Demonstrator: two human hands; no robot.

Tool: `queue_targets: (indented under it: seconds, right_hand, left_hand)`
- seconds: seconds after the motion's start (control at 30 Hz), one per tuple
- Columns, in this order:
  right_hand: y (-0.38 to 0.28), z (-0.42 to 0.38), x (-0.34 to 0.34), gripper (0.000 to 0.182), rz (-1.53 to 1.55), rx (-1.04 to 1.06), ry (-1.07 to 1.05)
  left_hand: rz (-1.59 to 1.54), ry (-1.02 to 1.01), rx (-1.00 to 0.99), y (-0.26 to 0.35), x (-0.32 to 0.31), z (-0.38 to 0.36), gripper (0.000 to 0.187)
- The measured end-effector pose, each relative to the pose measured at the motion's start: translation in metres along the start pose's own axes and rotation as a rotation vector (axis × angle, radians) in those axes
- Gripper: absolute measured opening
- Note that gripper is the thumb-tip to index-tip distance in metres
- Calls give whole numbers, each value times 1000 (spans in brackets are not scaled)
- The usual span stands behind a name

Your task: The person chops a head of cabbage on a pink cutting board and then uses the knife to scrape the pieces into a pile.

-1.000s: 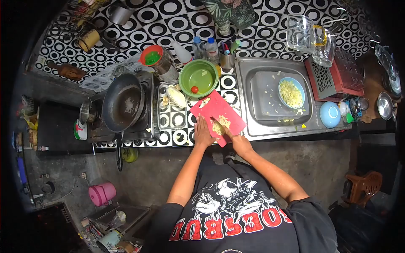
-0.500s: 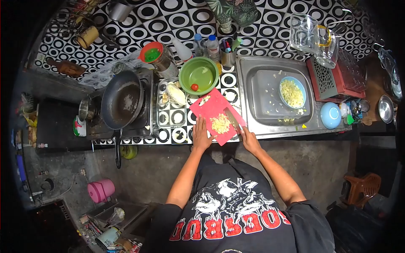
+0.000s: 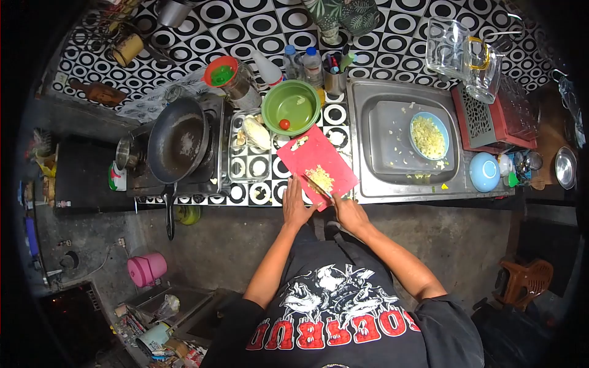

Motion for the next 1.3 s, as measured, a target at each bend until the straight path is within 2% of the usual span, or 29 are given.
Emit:
queue_targets:
  seconds: [0.03, 0.07, 0.1, 0.13, 0.2, 0.43, 0.57, 0.63, 0.67, 0.87, 0.93, 1.03, 1.13, 1.3]
  right_hand:
    - [-8, -4, 9, 40, 0, -3, 1]
    - [-17, -7, 18, 51, -5, 70, 22]
    - [-23, -7, 21, 64, -9, 142, 43]
    - [-24, -4, 21, 64, -7, 139, 43]
    - [-27, -1, 19, 79, -64, 111, -59]
    - [-15, -3, -10, 83, -81, 154, 48]
    - [-11, 1, -14, 86, -112, 135, -48]
    - [0, 4, -19, 87, -85, 121, -55]
    - [9, 6, -25, 88, -71, 153, 19]
    - [-12, 1, 11, 90, -179, 142, 38]
    - [-7, -5, -2, 90, -203, 121, 10]
    - [-4, -2, -13, 89, -253, 215, 82]
    - [-17, -11, 5, 89, -228, 136, 49]
    - [17, 7, -8, 89, -148, 80, 60]
  left_hand:
    - [12, -40, 26, -1, 0, 1, 119]
    - [28, -54, 37, -2, 0, 4, 129]
    - [29, -58, 36, -2, 4, 7, 129]
    - [38, -77, 39, -2, 8, 10, 133]
    - [44, -99, 41, -3, 10, 13, 137]
    - [49, -113, 19, -11, 13, 14, 155]
    - [69, -143, -1, -12, 22, 18, 160]
    - [63, -120, -18, -13, 21, 18, 158]
    - [68, -125, -4, -12, 21, 18, 158]
    - [47, -100, 6, -13, 15, 18, 157]
    - [48, -107, 17, -12, 17, 16, 156]
    - [34, -116, 25, -12, 18, 19, 157]
    - [41, -121, 29, -11, 19, 17, 158]
    - [47, -114, 26, -8, 20, 14, 156]
Point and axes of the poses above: each hand's wrist, its own z-axis towards the middle knuckle, its own x-axis out of the back of the hand, y = z × x, the point moved 1 cm from there along z, towards the middle knuckle, and after that the axes turned 9 degrees about -x, right-handed, at the moved point
